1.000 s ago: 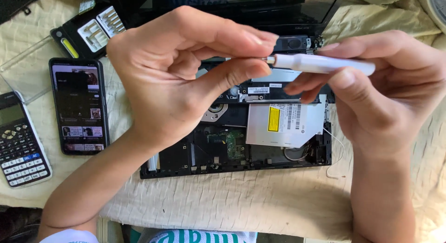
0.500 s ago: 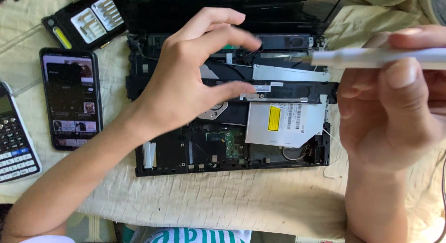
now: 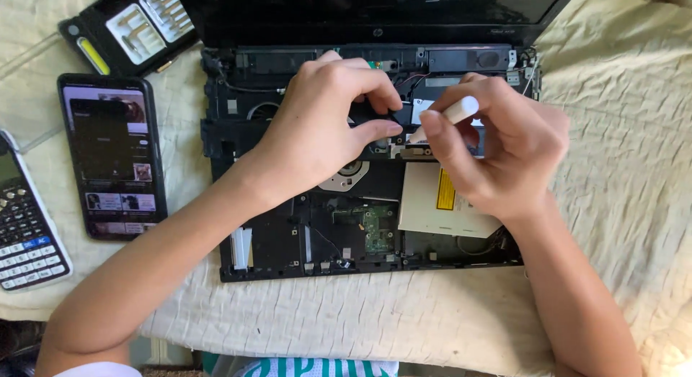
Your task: Disassembling the internal components of a laptop, specifically focusing on the upper chassis area and optical drive.
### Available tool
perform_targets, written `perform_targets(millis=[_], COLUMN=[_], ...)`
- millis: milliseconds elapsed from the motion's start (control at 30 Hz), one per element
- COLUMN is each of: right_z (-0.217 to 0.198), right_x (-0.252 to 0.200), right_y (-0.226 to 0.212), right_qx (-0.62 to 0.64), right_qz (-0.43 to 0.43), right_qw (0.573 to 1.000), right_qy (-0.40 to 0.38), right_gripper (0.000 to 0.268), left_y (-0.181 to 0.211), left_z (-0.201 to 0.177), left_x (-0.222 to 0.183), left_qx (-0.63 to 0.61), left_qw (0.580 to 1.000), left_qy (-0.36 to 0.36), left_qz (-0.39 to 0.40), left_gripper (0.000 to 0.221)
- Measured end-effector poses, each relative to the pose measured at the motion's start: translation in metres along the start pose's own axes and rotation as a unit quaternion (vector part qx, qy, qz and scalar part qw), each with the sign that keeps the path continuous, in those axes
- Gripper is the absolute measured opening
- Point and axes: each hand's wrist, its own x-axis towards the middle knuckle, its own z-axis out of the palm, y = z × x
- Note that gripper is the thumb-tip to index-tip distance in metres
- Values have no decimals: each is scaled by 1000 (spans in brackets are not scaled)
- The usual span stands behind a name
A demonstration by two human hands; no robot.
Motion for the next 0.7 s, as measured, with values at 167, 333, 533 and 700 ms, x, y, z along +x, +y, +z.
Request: perform_targets(millis=[167, 333, 533, 700], right_z=[3, 4, 5, 5], right_x=[2, 1, 0, -1], right_y=[3, 3, 3, 4], right_qx=[18, 16, -2, -4], right_qz=[6, 18, 18, 19], right_qw=[1000, 999, 999, 999], right_qy=[-24, -28, -33, -39], right_gripper=[20, 21, 19, 18], left_y=[-2, -3, -3, -4], left_z=[-1, 0, 0, 0], left_x=[0, 0, 0, -1], left_qx=[-23, -21, -19, -25], left_qw=[1000, 1000, 1000, 1000], left_qy=[1, 3, -4, -3], left_qz=[3, 5, 1, 4], left_gripper=[21, 21, 22, 22])
